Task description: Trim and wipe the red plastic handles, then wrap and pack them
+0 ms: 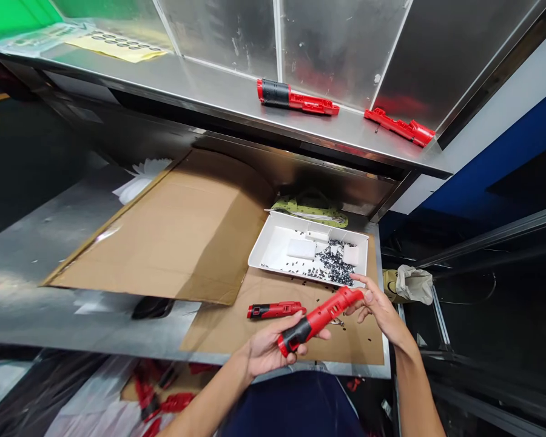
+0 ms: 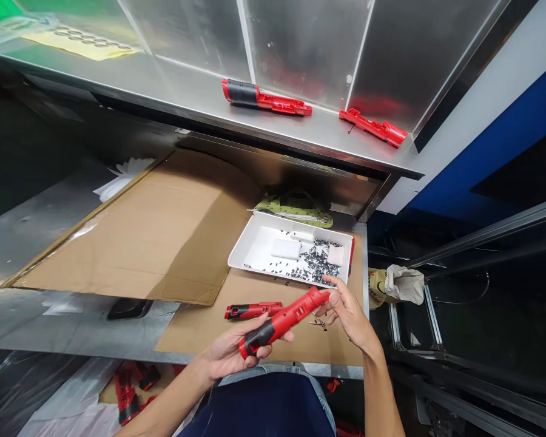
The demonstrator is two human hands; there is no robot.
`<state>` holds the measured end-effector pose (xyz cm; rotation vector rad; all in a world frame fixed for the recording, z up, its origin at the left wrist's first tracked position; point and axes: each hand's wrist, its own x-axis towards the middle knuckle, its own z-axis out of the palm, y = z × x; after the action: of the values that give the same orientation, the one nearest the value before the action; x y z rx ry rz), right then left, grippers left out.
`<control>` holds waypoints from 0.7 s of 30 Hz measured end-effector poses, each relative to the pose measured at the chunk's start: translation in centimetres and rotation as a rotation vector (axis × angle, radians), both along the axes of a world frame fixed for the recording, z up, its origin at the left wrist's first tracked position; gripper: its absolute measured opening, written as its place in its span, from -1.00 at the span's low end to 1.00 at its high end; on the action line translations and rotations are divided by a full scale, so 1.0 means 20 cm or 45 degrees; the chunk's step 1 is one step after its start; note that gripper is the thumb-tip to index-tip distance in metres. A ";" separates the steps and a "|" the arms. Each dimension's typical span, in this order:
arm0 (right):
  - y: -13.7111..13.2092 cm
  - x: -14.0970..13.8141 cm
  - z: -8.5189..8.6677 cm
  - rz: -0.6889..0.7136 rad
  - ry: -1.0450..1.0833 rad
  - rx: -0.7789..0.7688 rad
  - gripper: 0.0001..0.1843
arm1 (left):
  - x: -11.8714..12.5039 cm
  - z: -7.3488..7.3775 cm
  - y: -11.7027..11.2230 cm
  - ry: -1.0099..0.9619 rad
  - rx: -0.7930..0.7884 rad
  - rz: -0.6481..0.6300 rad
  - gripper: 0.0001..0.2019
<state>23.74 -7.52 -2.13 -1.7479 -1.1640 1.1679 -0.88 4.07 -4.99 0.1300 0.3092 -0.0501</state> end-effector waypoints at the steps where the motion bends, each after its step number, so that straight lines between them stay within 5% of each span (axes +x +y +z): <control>1: 0.01 -0.01 -0.05 0.013 -0.160 -0.069 -0.52 | -0.03 0.01 0.00 0.027 0.075 0.107 -0.57; 5: 0.02 -0.15 -0.34 0.056 -0.542 -0.259 -0.90 | -0.07 0.09 0.02 0.040 0.341 0.429 -0.48; 9: 0.00 -0.30 -0.59 0.012 -0.707 -0.309 -0.78 | 0.00 0.19 0.00 -0.040 0.405 0.536 -0.24; 12: -0.03 -0.29 -0.68 -0.062 -0.713 -0.240 -0.86 | 0.08 0.24 -0.03 -0.025 0.353 0.524 -0.26; 17: -0.10 -0.17 -0.61 -0.322 -0.579 -0.016 -0.82 | 0.18 0.34 -0.07 0.076 0.287 0.539 -0.44; 21: -0.20 -0.16 -0.30 -0.667 -0.400 0.275 -0.51 | 0.21 0.39 -0.10 0.117 0.261 0.619 -0.44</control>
<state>20.45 -11.44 -8.16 -1.9456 -0.8798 0.4531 3.39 2.01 2.78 0.2530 0.4305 0.4591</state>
